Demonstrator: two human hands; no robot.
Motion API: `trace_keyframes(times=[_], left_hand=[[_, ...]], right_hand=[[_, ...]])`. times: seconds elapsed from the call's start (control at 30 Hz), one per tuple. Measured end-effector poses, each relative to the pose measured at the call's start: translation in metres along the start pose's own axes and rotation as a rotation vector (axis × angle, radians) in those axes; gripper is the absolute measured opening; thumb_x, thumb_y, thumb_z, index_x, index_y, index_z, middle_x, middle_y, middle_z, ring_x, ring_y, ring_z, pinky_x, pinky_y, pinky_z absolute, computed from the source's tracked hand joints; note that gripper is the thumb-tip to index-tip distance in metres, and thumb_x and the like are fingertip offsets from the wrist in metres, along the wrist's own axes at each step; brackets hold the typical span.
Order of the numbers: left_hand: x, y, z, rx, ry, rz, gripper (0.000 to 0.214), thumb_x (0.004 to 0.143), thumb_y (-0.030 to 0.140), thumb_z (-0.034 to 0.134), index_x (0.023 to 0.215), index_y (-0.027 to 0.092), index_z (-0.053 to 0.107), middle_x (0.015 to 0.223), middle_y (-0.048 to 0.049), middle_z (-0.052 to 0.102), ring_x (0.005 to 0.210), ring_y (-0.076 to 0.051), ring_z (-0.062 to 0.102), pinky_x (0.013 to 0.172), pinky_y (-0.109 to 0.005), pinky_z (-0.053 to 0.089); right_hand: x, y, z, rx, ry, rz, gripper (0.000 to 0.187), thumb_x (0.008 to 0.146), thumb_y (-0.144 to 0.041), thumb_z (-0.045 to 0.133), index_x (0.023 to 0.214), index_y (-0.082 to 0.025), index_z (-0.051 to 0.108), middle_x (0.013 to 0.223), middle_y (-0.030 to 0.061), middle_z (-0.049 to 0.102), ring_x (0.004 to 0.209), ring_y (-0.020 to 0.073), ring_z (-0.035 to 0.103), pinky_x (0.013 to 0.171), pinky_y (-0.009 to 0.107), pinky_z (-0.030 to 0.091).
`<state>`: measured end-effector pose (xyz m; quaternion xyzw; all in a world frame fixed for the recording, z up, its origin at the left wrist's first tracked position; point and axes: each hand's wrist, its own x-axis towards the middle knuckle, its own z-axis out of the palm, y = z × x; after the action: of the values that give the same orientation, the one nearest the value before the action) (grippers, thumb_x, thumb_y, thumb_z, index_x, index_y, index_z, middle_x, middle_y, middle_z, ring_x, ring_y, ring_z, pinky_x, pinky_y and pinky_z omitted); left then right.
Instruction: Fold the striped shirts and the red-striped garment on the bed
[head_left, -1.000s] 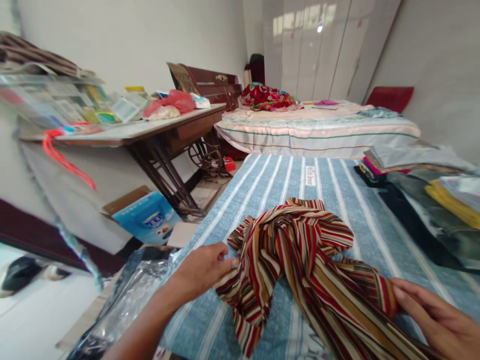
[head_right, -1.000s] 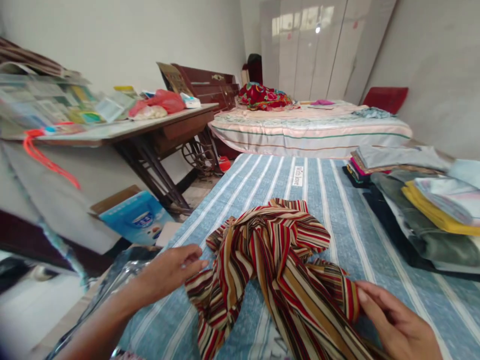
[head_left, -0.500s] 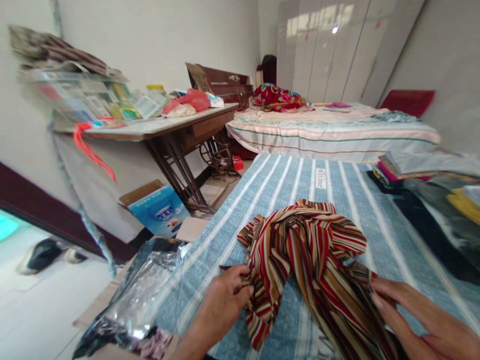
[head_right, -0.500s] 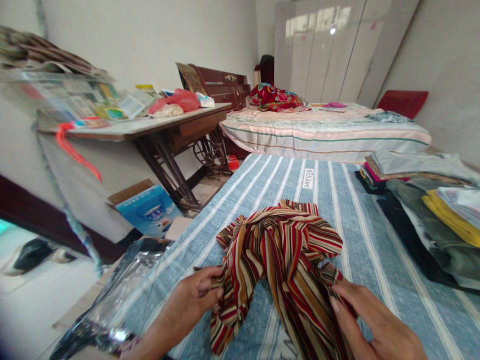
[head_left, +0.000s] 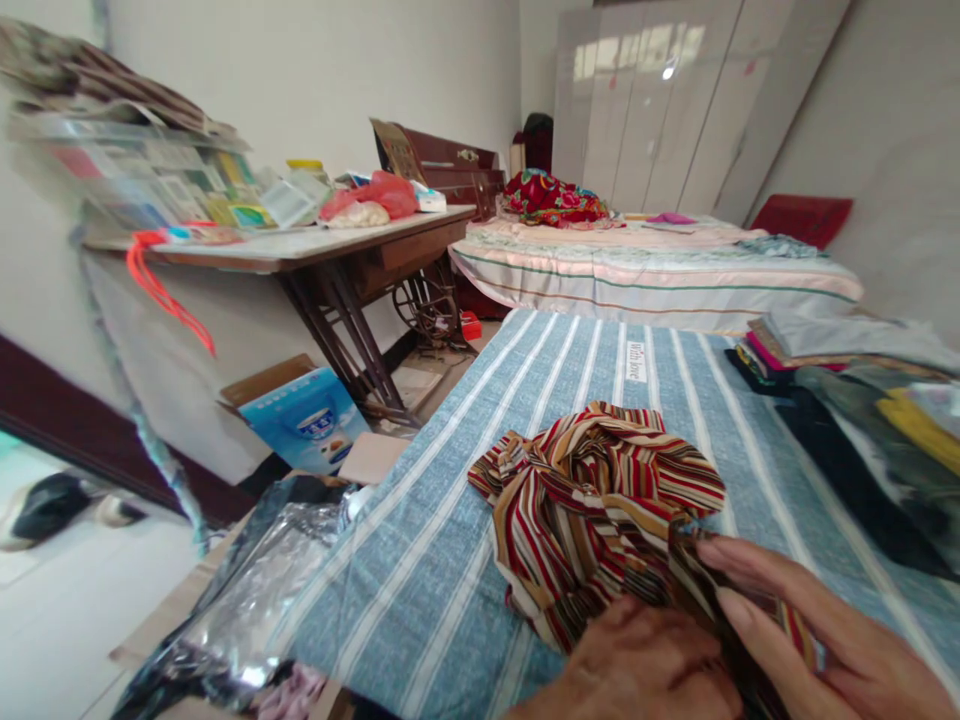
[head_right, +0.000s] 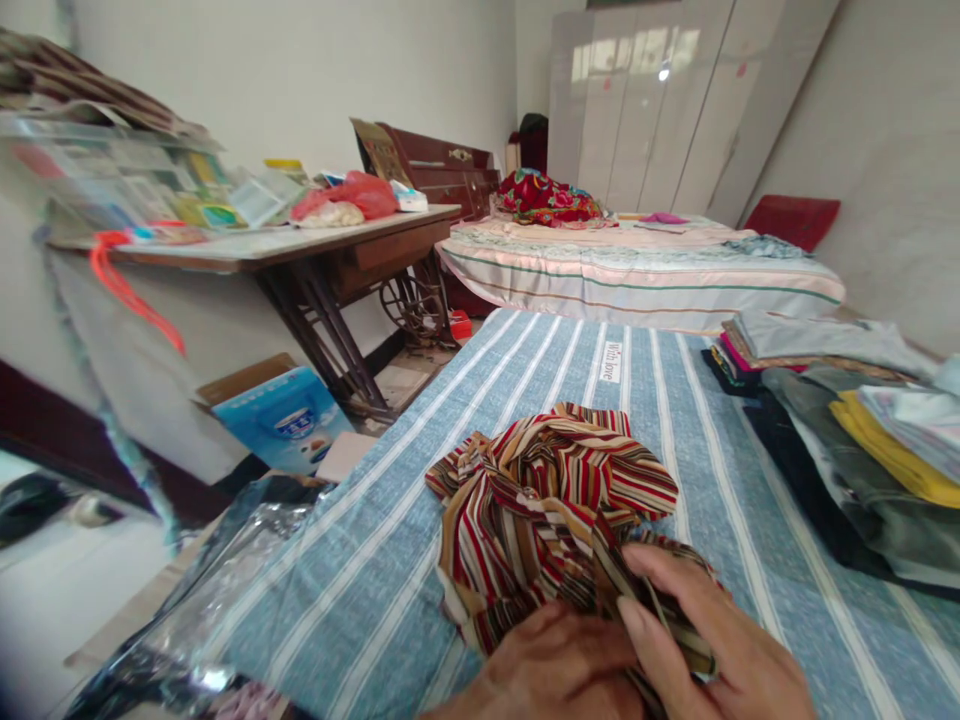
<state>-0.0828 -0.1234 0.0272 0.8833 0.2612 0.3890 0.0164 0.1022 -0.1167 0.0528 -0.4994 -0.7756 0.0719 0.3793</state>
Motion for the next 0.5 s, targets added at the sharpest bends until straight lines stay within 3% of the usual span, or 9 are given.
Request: trace_keyframes(times=[0.13,0.27,0.37,0.5], left_hand=[[-0.017,-0.005,-0.002,-0.13,-0.105,-0.105,0.008,0.085,0.023,0.052,0.078,0.02,0.054,0.08,-0.0015,0.069,0.074,-0.013,0.063,0.071,-0.021,0.045],[-0.02,-0.012,-0.027,-0.21,-0.095,-0.205,0.017,0.084,0.015,0.042,0.077,0.02,0.056,0.07,-0.005,0.066,0.065,-0.014,0.061,0.065,-0.024,0.046],[-0.019,-0.014,-0.049,-0.216,-0.054,-0.287,0.019,0.085,0.014,0.04,0.078,0.019,0.056,0.07,-0.006,0.065,0.064,-0.014,0.059,0.063,-0.025,0.045],[-0.021,-0.015,-0.071,-0.193,-0.085,-0.529,0.02,0.087,0.014,0.04,0.085,0.018,0.06,0.08,-0.0079,0.065,0.076,-0.016,0.06,0.071,-0.026,0.045]], right_hand=[[0.003,-0.009,0.006,-0.005,0.062,0.031,0.027,0.081,-0.042,0.054,0.097,-0.024,0.067,0.092,0.0014,0.072,0.076,0.0176,0.069,0.073,0.021,0.056],[0.016,-0.027,0.012,0.019,0.124,-0.124,0.021,0.083,-0.035,0.052,0.097,-0.025,0.065,0.091,0.0013,0.072,0.077,0.0171,0.069,0.073,0.022,0.056],[0.025,-0.035,0.02,-0.017,0.109,-0.183,0.026,0.085,-0.03,0.05,0.109,-0.025,0.059,0.097,0.0024,0.07,0.082,0.0179,0.068,0.077,0.026,0.056],[0.031,-0.036,0.038,-0.107,0.056,-0.094,0.04,0.086,-0.031,0.047,0.124,-0.02,0.048,0.108,0.0073,0.067,0.095,0.0206,0.065,0.08,0.031,0.055]])
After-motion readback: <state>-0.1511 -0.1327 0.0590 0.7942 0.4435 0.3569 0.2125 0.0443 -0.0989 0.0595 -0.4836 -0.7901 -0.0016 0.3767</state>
